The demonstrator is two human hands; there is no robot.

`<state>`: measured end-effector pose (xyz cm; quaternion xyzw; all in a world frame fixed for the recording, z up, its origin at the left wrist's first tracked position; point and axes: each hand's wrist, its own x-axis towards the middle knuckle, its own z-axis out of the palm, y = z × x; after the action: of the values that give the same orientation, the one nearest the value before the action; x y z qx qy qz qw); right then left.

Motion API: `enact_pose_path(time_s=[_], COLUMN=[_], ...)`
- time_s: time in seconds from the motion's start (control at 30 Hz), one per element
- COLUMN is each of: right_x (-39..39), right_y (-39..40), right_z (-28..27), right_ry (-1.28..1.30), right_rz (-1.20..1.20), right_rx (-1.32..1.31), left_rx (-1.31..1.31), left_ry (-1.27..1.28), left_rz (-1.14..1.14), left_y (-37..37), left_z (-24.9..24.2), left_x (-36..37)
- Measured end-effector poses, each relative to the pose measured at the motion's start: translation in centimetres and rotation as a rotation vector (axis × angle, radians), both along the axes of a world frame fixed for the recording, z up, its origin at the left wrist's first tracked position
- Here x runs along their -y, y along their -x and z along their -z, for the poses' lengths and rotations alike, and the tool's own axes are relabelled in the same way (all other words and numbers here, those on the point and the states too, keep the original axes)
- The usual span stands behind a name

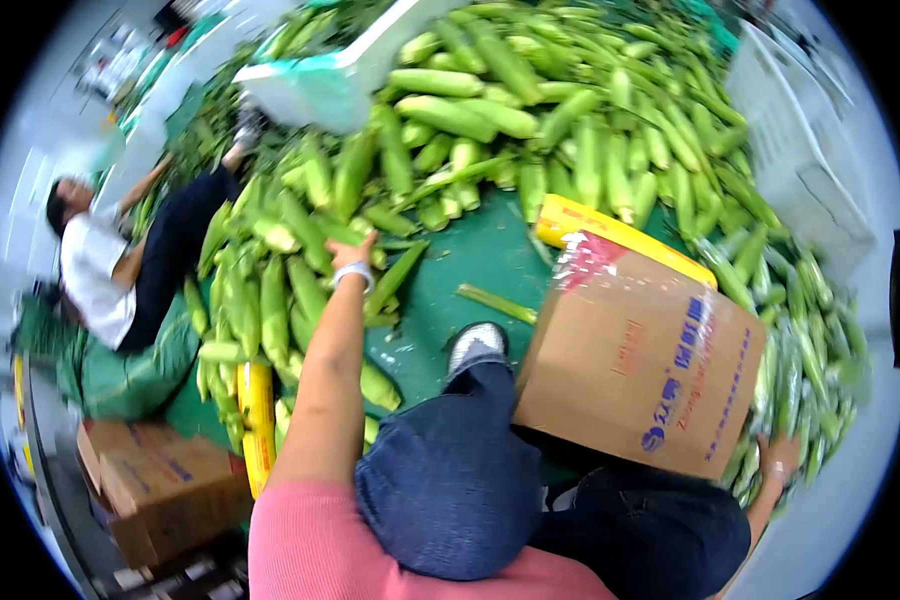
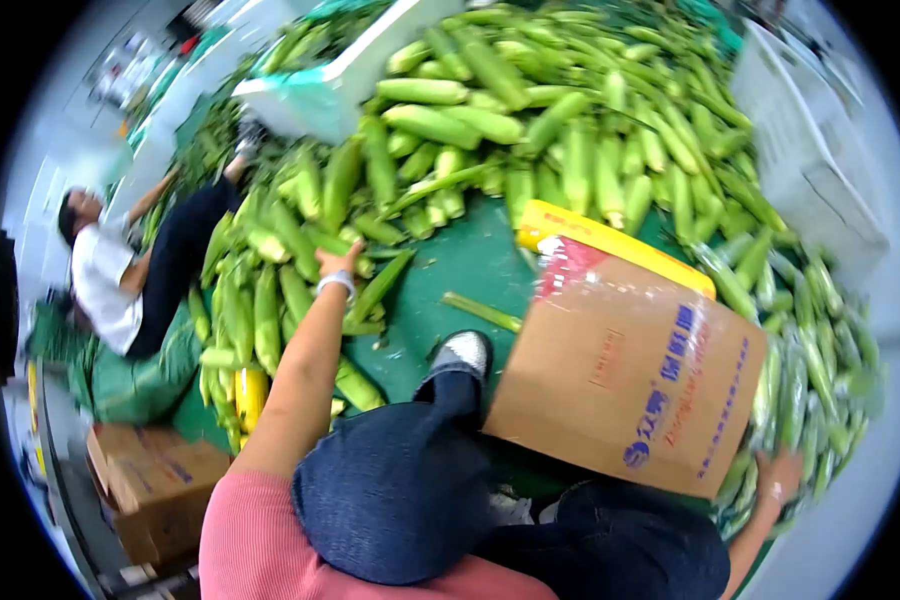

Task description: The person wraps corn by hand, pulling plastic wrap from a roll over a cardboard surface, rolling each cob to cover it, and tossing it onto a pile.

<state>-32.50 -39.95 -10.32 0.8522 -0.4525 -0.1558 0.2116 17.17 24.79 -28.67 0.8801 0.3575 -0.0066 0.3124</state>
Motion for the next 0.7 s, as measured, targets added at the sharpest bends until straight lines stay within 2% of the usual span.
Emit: enact_pose_path(time_s=[0.03, 0.07, 0.1, 0.13, 0.17, 0.2, 0.23, 0.27, 0.3, 0.33, 0.4, 0.47, 0.5, 0.53, 0.57, 0.67, 0.7], right_x=[-1.7, -3.3, -3.8, -6.0, -7.3, -7.7, -7.8, -8.3, -8.7, -9.2, -10.6, -10.7, -10.5, -10.2, -9.9, -7.6, -6.8], right_y=[-2.3, -4.2, -5.5, -8.3, -10.8, -12.2, -13.7, -15.3, -16.7, -17.7, -19.2, -19.8, -19.8, -19.7, -19.0, -14.8, -12.9], right_z=[-0.5, 0.0, 0.7, -0.8, -1.6, -1.3, -0.5, -0.7, -0.8, -0.9, -1.3, -1.0, 0.3, 1.3, 1.9, 3.3, 3.4], right_ry=[-0.086, -0.042, -0.117, -0.304, -0.451, -0.444, -0.513, -0.509, -0.528, -0.553, -0.555, -0.567, -0.611, -0.655, -0.657, -1.728, -1.723], right_rz=[-0.056, -0.135, -0.266, -0.285, -0.19, -0.267, -0.188, -0.192, -0.161, -0.147, -0.186, -0.236, -0.3, -0.362, -0.358, 0.273, 0.296], right_rx=[0.065, 0.296, 0.556, 0.655, 0.663, 0.586, 0.51, 0.386, 0.335, 0.282, 0.251, 0.244, 0.287, 0.33, 0.342, 0.819, 0.822], left_rx=[-0.091, -0.147, -0.039, 0.046, 0.207, 0.269, 0.268, 0.15, 0.153, 0.154, 0.319, 0.31, 0.315, 0.467, 0.493, 0.568, 0.545], left_ry=[-0.062, 0.009, 0.314, 0.637, 1.395, 1.627, 1.805, 1.86, 1.763, 1.696, 1.294, 0.813, 0.801, 0.676, 0.465, 0.119, 0.041], left_rz=[-0.087, -0.071, 0.0, 0.059, -0.255, -0.328, -0.126, -0.082, 0.275, 0.426, 0.87, 1.065, 1.316, 1.536, 1.634, 1.754, 1.776], left_y=[-0.3, -1.8, -1.5, -1.6, -4.6, -3.5, -1.3, 0.1, 2.8, 4.3, 5.6, 8.4, 9.1, 9.2, 9.4, 12.1, 12.3], left_z=[-0.7, 0.4, 0.3, 0.3, 2.6, -1.8, -5.3, -8.3, -12.8, -15.8, -19.3, -22.7, -23.1, -21.5, -19.8, -18.9, -18.4], left_x=[0.8, -0.4, -0.6, -1.3, -3.0, -0.7, 1.3, 2.9, 6.5, 9.4, 15.0, 22.0, 25.1, 27.9, 30.1, 35.1, 35.6])
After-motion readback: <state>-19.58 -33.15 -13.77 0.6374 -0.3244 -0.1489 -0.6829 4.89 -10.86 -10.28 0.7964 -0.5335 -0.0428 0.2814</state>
